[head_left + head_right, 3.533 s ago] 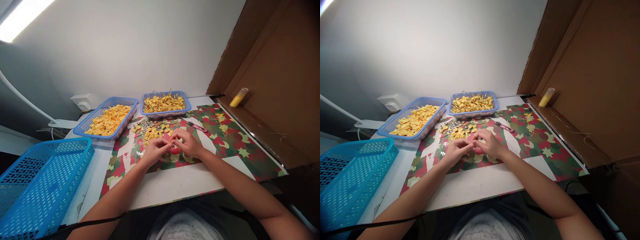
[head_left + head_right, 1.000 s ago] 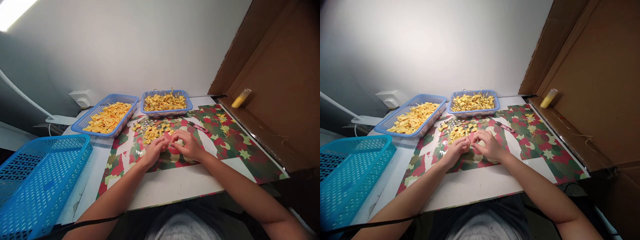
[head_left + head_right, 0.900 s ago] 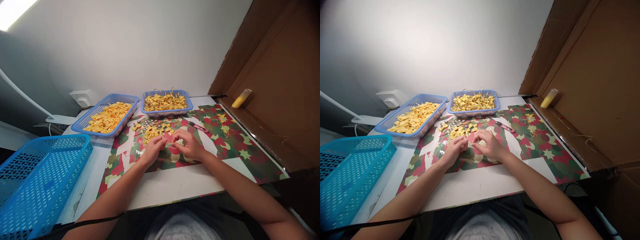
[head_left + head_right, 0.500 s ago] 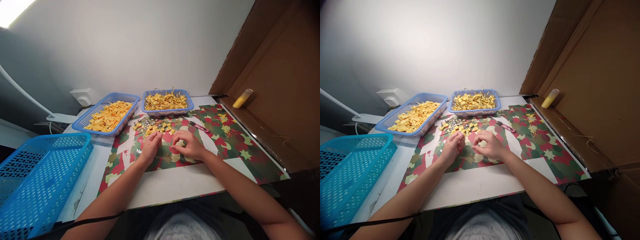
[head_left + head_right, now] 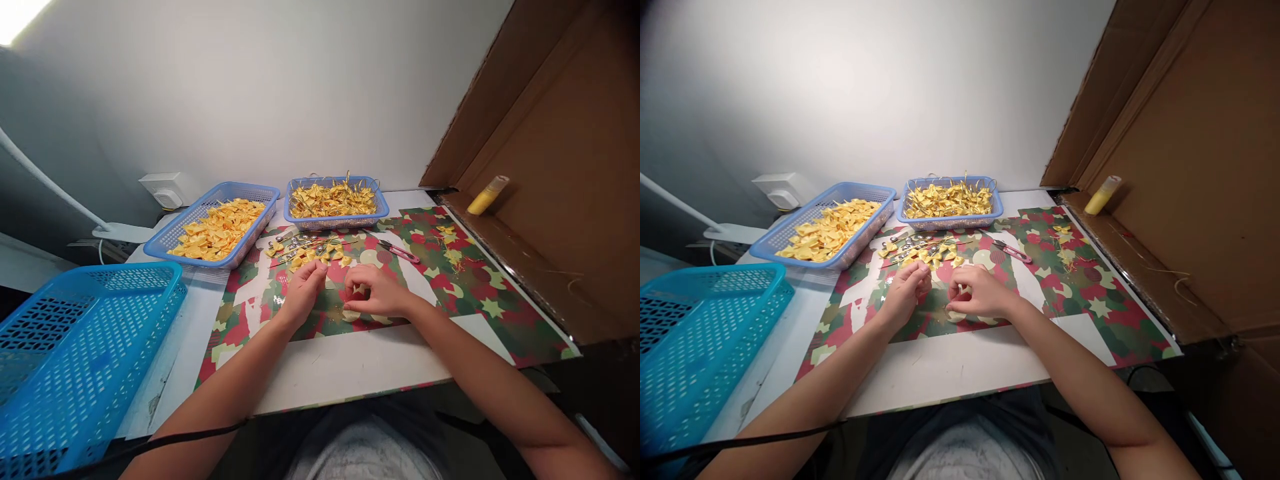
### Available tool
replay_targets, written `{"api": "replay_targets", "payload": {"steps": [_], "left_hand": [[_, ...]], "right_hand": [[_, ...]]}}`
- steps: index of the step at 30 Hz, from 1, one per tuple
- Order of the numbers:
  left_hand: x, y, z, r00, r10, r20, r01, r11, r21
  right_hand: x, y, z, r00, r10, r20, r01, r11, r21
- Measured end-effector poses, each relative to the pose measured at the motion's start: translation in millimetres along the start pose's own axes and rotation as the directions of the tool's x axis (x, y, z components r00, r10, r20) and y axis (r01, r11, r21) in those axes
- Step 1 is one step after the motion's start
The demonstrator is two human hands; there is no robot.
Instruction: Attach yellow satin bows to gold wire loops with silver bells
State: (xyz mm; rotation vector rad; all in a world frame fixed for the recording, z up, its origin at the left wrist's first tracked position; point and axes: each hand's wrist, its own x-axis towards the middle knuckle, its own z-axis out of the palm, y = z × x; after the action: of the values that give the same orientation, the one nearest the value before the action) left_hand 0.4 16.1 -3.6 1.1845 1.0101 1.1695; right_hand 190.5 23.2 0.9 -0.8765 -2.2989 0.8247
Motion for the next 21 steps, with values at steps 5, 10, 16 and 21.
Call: {"api": "replay_targets", "payload": {"steps": [5, 10, 16, 21], "left_hand": [[-1.4, 0.6, 0.2, 0.999, 0.014, 0.043, -0.016, 0.999, 0.052], [-2.7, 4.6, 1.7, 0.998, 0.031, 0.045, -0.036, 0.994, 0.107], [-2.2, 5.1, 2.6, 0.999, 0.053, 0.008, -0.054, 0.984, 0.167], [0.1, 2.2, 0.9, 0.997, 0.069, -0.046, -0.058, 0.977, 0.207]], "right_hand": [[1.1, -1.3, 2.8, 0.994, 0.033, -0.1, -0.034, 0.999, -0.013], [7.7, -3.0, 14.4, 0.976, 0.016, -0.218, -0.001, 0.997, 0.072], [11.0, -1.9, 17.6, 0.972, 0.138, -0.19, -0.068, 0.939, 0.337], [9.8, 0.8, 16.7, 0.967, 0.193, -0.168, -0.11, 0.906, 0.408]]}}
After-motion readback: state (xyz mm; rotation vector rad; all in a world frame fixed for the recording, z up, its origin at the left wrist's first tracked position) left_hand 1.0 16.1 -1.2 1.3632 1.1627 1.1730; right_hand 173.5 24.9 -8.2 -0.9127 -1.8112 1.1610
